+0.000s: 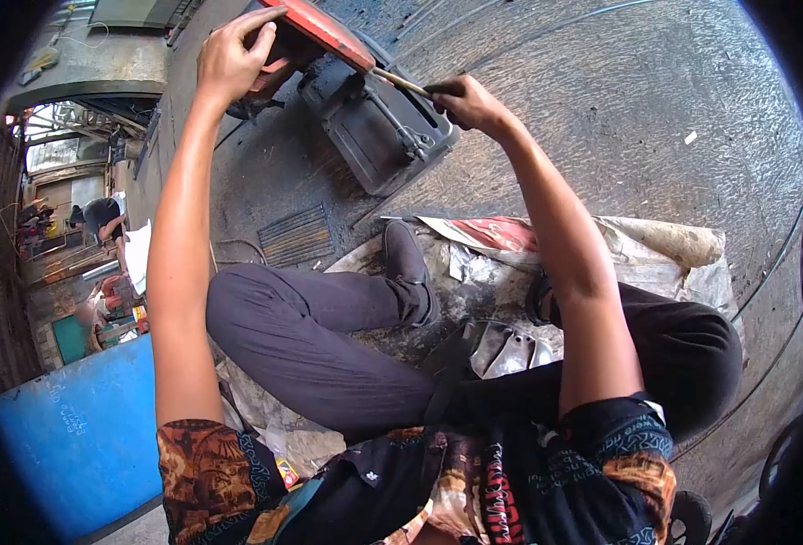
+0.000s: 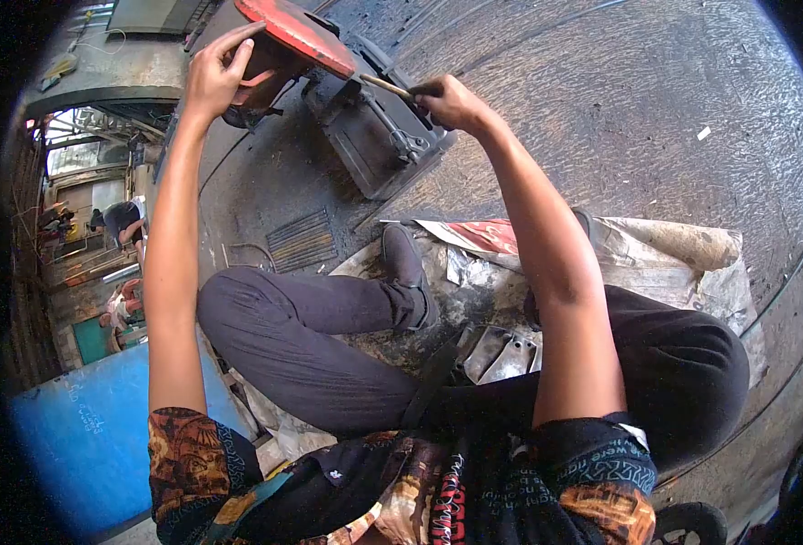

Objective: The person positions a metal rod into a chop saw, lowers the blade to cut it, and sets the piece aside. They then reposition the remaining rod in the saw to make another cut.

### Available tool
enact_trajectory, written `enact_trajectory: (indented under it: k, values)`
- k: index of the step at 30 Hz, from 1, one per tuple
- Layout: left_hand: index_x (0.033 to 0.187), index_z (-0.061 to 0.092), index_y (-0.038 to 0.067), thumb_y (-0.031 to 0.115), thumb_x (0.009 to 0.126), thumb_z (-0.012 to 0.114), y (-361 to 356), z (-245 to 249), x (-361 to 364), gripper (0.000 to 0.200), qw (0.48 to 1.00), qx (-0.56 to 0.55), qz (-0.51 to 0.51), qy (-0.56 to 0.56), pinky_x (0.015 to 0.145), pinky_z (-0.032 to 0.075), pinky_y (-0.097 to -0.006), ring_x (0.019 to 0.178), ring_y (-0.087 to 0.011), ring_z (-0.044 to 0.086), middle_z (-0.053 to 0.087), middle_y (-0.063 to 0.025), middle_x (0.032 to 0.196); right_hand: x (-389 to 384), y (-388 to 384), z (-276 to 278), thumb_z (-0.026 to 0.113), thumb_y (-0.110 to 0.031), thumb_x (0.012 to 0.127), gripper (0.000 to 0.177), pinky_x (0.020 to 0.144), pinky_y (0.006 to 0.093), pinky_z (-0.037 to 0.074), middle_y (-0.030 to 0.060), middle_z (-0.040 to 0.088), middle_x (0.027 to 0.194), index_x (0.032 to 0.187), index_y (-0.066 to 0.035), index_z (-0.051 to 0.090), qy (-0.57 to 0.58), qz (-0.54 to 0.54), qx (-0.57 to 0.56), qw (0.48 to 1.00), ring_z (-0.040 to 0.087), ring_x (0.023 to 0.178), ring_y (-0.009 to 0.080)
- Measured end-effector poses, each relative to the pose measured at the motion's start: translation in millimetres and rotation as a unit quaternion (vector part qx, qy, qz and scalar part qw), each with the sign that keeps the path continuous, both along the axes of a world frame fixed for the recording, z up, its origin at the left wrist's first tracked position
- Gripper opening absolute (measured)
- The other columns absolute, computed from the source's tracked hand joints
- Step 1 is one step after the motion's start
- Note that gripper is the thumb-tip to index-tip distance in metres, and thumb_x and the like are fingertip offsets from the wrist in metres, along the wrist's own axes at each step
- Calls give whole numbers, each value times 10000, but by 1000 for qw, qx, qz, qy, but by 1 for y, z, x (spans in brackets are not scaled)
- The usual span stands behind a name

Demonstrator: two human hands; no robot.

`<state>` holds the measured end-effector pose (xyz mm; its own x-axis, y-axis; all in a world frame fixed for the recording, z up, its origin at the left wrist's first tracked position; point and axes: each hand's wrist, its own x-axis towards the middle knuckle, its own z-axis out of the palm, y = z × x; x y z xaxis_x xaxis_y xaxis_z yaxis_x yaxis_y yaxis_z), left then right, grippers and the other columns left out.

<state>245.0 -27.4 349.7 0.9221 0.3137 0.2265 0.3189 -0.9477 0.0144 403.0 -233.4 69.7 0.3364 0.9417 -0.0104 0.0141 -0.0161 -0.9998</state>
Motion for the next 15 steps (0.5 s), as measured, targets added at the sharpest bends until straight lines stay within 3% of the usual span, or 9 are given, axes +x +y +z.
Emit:
enact_trajectory:
  k: [2, 4, 6, 11, 15]
  values:
    - [1195, 695, 128, 213, 952, 558, 3, -2, 0, 292, 1000, -7, 23, 8, 879, 507, -316, 1026, -210, 684, 699, -88, 1175, 3, -12, 18, 608, -198, 921, 244, 470, 247, 390, -7, 596, 694, 1077, -40, 710, 122, 20, -55, 991, 495, 533, 76]
    - [1198, 693, 130, 212, 951, 559, 7, -4, 0, 292, 997, 10, -65, -39, 818, 514, -306, 908, -182, 687, 710, -72, 1147, 5, -18, 17, 632, -218, 920, 220, 467, 241, 383, -13, 584, 688, 1032, -45, 710, 143, 22, -65, 987, 480, 527, 69]
    - [1197, 694, 131, 206, 951, 560, 2, -2, -1, 290, 999, 9, -26, -21, 812, 516, -306, 901, -178, 688, 712, -75, 1141, 11, -22, 11, 692, -279, 911, 236, 455, 238, 359, -23, 555, 668, 889, -45, 681, 154, 47, -90, 983, 456, 518, 61]
    - [1193, 698, 131, 201, 950, 563, 4, -4, -1, 287, 1000, 5, 1, -16, 853, 519, -311, 991, -186, 694, 712, -91, 1139, 15, -33, -6, 614, -236, 969, 212, 438, 231, 311, -46, 517, 636, 940, -38, 682, 226, 65, -63, 970, 429, 494, 47]
    - [1193, 699, 134, 205, 947, 564, 11, -8, -3, 289, 999, -13, -25, -36, 887, 516, -316, 1056, -202, 684, 705, -95, 1157, 24, -37, -8, 553, -241, 1003, 219, 454, 208, 297, -6, 614, 755, 984, -52, 663, 270, 86, -41, 958, 423, 525, 46]
